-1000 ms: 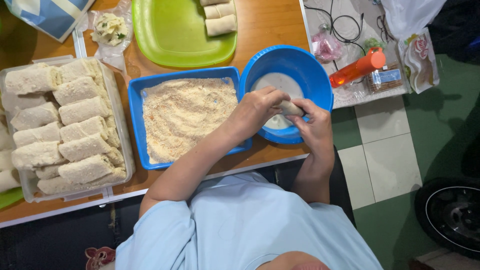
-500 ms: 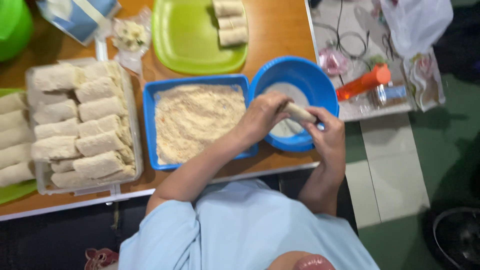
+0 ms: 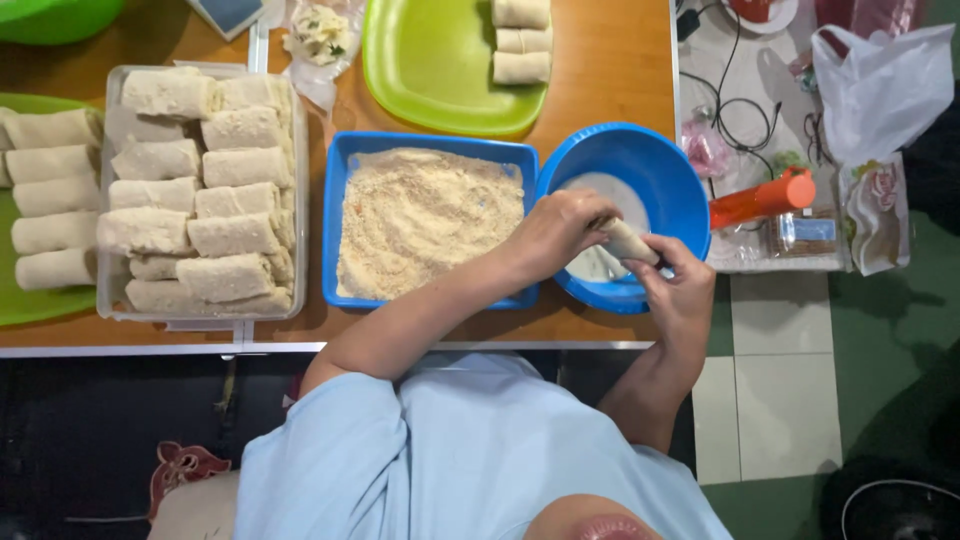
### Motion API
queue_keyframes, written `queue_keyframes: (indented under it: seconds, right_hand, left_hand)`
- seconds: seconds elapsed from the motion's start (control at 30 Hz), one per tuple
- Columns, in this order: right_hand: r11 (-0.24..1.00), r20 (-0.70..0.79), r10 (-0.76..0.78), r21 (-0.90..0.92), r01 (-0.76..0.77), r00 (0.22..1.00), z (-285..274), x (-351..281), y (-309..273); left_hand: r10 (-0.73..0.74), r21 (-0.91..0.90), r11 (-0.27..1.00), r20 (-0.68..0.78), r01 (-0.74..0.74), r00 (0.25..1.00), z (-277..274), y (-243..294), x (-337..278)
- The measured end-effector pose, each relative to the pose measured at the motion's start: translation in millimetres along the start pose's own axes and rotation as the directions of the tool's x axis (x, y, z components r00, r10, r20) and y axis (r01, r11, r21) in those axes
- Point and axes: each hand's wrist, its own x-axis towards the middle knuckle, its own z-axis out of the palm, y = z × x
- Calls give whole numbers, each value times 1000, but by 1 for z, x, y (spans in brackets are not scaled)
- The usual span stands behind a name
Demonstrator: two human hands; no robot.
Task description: The person is coating pre-rolled pastries with a liquid batter and then breading them in breadcrumbs.
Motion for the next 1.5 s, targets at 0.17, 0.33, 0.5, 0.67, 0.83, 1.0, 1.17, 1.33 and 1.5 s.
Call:
queue_keyframes:
  seconds: [0.17,0.33,0.5,0.67,0.83,1.0,1.17,1.33,1.5]
  right_hand:
    - [999,9,-8,-43,8,1000,-1,1,-10]
    - [992,-11,-59,-111,57,998,0,3,-18]
    - [990,17,-54,-132,55,998,-1,2,-17]
    - [989,19,-47,-143,49,999,-3,-1,-21]
    - [990,-5,-98,-100,97,995,5,-5,-56]
    - [947,69,-299,-103,305,952,62,-8,-86]
    - [909,232,-415,72,410,879,110,-2,-115]
    - [964,420,-251,29,264,872,146,22,-106]
    - [952,396,-282,5,305,874,163,37,-93]
  left_hand:
    - [-54,83,995,25,52,998,3,1,-2]
    - [-29,129,991,-9,30,1000,5,2,-3]
    - [-56,205,978,30,49,998,8,-2,-4]
    - [-58,187,981,36,50,998,7,2,-4]
    - [-6,110,994,-74,14,997,-16,3,-15]
    - [-38,159,986,-82,50,996,-102,18,-60]
    - [-209,156,961,-125,227,970,-149,26,-109]
    - [-408,239,859,-217,453,887,-150,-9,-129]
    - [-452,240,827,-256,509,855,-147,-24,-122]
